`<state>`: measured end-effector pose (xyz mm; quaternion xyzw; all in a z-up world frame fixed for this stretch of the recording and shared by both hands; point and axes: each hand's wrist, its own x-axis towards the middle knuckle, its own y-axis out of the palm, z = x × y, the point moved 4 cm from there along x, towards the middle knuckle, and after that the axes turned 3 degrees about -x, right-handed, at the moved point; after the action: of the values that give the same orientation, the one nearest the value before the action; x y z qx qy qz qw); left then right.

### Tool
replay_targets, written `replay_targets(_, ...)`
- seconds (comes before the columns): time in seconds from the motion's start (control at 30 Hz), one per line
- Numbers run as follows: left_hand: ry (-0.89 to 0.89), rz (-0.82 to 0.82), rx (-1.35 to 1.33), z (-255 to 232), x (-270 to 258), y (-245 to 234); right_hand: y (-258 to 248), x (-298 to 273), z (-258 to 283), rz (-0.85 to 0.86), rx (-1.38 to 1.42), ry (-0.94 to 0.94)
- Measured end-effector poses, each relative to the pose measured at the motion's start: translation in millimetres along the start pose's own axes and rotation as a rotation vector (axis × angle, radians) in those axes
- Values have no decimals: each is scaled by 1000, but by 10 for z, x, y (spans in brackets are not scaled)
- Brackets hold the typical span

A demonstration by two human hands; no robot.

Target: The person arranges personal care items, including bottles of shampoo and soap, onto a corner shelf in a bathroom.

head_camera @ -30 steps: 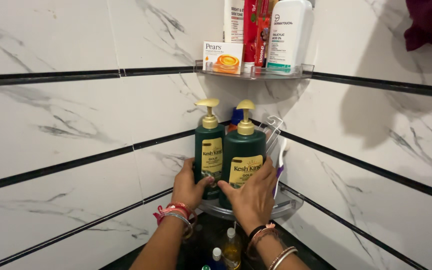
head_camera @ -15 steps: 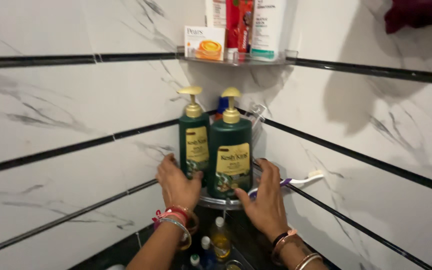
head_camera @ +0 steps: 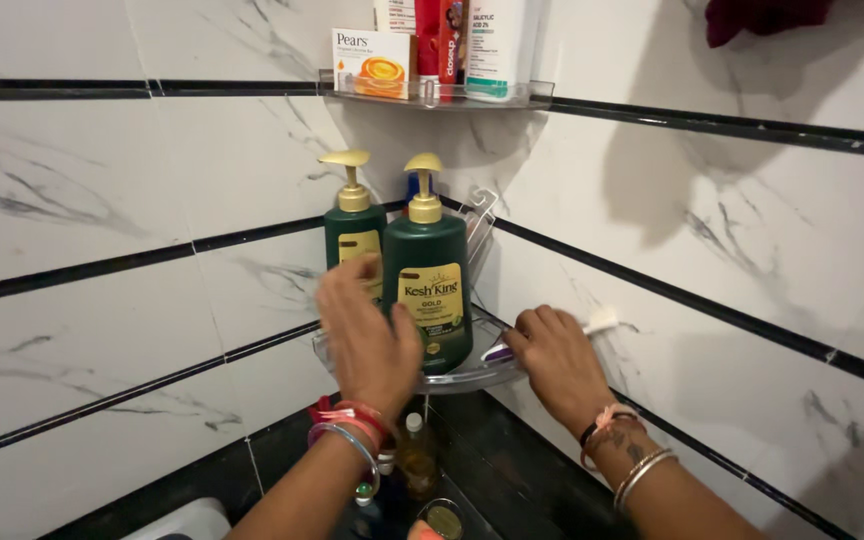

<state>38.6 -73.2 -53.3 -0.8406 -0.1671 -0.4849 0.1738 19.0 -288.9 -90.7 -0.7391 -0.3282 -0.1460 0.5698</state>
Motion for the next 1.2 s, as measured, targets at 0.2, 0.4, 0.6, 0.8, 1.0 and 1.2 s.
replay_targets(0.2,297,276,-121,-515,-131,223,-134,295,-69,9,-249,-198)
replay_targets(0.4,433,285,-135,-644,-31,479,140,564,-172,-69,-214,-293)
replay_targets(0.6,614,339,296,-471,256,895,560,658,-294,-16,1,-240)
replay_targets(0.8,739,426,483,-248,276,1059,388,485,-240,-291,-16,-305)
replay_targets(1.0,738,441,405,-228,194,1150,23,227,-273,-533,116,-125)
replay_targets(1.2,726,528,499,-222,152,1154,46,245,-225,-512,208,-45)
